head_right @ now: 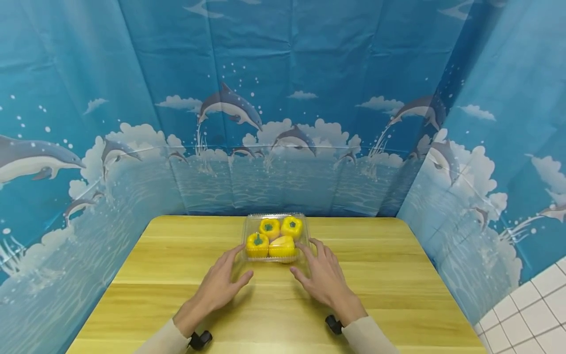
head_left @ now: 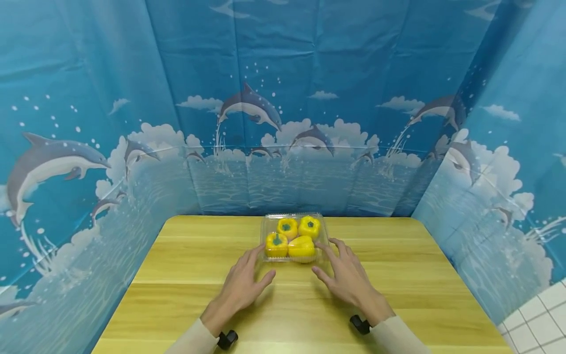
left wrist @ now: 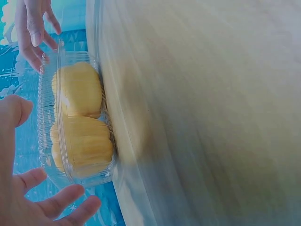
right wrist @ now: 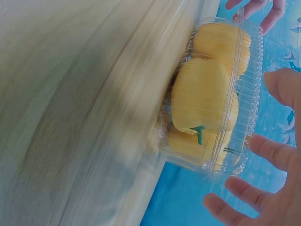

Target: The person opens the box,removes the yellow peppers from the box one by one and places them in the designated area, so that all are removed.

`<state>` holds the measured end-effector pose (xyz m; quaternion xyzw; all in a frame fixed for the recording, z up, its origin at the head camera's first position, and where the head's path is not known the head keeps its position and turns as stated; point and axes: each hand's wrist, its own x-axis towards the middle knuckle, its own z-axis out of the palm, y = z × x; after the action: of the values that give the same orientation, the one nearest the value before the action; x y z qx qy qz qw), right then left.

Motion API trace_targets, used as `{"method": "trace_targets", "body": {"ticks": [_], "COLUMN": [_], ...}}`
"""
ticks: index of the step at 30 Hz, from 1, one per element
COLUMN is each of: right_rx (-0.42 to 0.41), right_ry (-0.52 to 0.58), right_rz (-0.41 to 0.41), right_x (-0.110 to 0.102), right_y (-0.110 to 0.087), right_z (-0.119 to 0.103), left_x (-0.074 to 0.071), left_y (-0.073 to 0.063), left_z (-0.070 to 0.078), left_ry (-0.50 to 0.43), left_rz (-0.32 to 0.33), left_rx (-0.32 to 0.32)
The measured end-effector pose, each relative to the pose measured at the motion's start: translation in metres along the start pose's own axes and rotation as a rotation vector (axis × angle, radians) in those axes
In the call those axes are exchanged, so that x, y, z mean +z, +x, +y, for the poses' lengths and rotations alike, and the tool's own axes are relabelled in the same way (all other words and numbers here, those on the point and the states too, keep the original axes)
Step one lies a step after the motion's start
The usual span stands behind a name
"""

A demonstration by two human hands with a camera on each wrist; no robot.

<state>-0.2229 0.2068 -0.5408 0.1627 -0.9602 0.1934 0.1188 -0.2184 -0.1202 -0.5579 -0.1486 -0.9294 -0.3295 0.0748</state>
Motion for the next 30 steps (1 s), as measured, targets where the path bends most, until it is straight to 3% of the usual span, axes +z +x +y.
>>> {"method": "trace_targets", "body": {"ticks": [15,24,30], "right_rx": [-0.068,-0.102,-0.157], "right_ry": [-0.043,0.041,0.032], "right_rz": [0.051,0.077,0.077], "right_x": [-0.001,-0.005,-0.008], "right_y": [-0.010,-0.016,-0.018], "right_z": [-0.005,-0.006,-0.007], "left_x": [-0.005,-0.007,-0.009], "left_y": [-0.014,-0.019,-0.022], "left_z": [-0.003,0.000,0.001], "left_ry": [0.029,-0.028,-0.057], "left_rz": [0.024,-0.002,-0.025], "left_rx": [0.039,0.023,0.014]}}
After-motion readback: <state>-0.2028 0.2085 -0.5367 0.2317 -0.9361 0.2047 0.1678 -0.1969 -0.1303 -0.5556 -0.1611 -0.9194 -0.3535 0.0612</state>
